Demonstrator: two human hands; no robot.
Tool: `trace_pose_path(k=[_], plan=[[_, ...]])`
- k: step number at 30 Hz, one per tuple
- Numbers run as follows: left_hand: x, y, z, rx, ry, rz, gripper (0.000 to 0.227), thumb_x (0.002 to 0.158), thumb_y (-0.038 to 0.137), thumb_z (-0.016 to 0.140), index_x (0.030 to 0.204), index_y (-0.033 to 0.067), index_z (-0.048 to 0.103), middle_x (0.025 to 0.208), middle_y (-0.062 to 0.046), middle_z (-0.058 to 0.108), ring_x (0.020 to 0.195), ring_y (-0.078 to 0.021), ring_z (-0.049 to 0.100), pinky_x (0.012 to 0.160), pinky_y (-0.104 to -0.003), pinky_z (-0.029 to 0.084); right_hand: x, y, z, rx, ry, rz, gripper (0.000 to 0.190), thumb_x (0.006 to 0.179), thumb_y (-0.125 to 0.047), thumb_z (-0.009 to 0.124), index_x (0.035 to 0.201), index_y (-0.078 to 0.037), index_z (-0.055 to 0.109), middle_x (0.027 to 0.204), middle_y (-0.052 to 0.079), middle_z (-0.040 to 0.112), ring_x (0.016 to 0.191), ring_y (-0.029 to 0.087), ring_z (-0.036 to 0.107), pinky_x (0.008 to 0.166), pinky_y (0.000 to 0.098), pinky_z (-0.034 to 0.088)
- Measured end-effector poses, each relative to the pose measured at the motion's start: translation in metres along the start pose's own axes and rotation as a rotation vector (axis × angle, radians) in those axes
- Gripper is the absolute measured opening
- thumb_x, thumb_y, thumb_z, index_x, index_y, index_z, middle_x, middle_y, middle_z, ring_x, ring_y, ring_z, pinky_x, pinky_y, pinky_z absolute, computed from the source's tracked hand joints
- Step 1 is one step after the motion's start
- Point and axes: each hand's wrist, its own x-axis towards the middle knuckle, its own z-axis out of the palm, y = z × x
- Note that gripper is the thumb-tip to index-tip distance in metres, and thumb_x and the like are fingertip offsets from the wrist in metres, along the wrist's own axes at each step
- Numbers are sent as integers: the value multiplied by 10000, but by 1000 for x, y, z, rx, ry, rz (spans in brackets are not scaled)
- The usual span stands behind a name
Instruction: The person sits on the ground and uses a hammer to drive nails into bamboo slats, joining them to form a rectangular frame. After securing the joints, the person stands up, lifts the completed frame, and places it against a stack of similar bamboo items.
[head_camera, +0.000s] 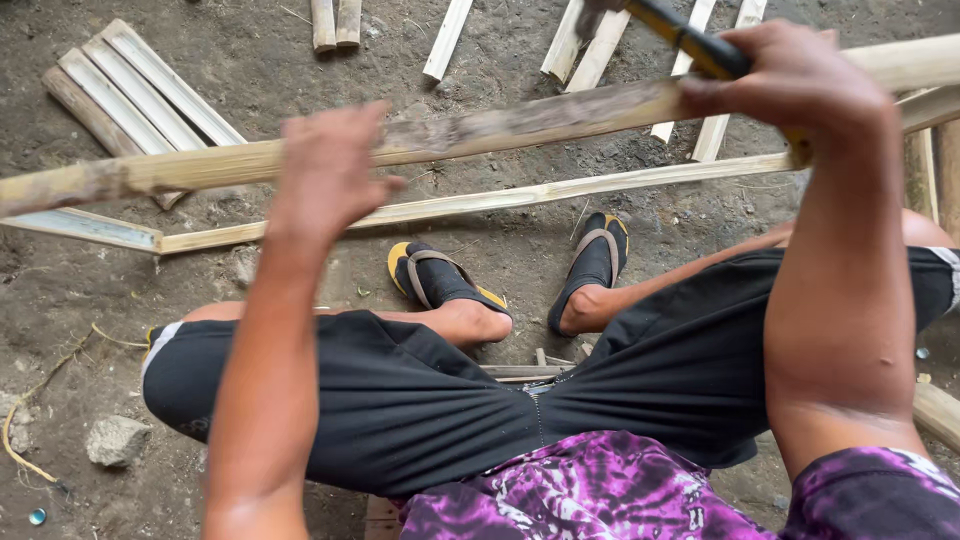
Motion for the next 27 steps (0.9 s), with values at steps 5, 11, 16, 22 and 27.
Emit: trace_pose_path(k=[5,11,16,22,27], plan=[[8,-27,47,99,-26,-207,151,761,86,640,636,131,569,504,3,473,433,-154,377,481,-333,381,10,39,-6,12,103,-57,289,958,-321,787,1142,-111,713,884,70,675,754,176,612,645,341,485],[87,69,84,-5,197,-180,153,563,80,644,498,130,515,414,26,406,371,-124,262,385,-285,222,9,8,18,133,425,-164,164,1036,-209,743,1135,-87,695,955,55,669,763,113,611,579,251,494],[139,140,90,-137,18,-315,103,740,48,684,669,103,635,523,-25,556,432,-133,465,418,-305,388,18,-38,53,212,324,-321,235,1018,-299,765,1160,-132,682,990,56,648,907,205,612,840,452,450],[125,129,96,-87,282,-197,305,721,109,786,1007,101,681,935,-87,708,896,-230,671,842,-430,492,46,-46,62,-23,278,-529,308,925,-311,809,1157,-124,729,1193,58,655,1273,293,547,1158,568,144],[14,-5,46,171,-35,-291,503,804,312,803,1246,110,672,1094,-120,682,1077,-305,616,918,-519,405,64,-25,63,249,205,-371,320,880,-353,794,1177,-243,745,1158,-19,662,1172,222,577,1121,493,321]])
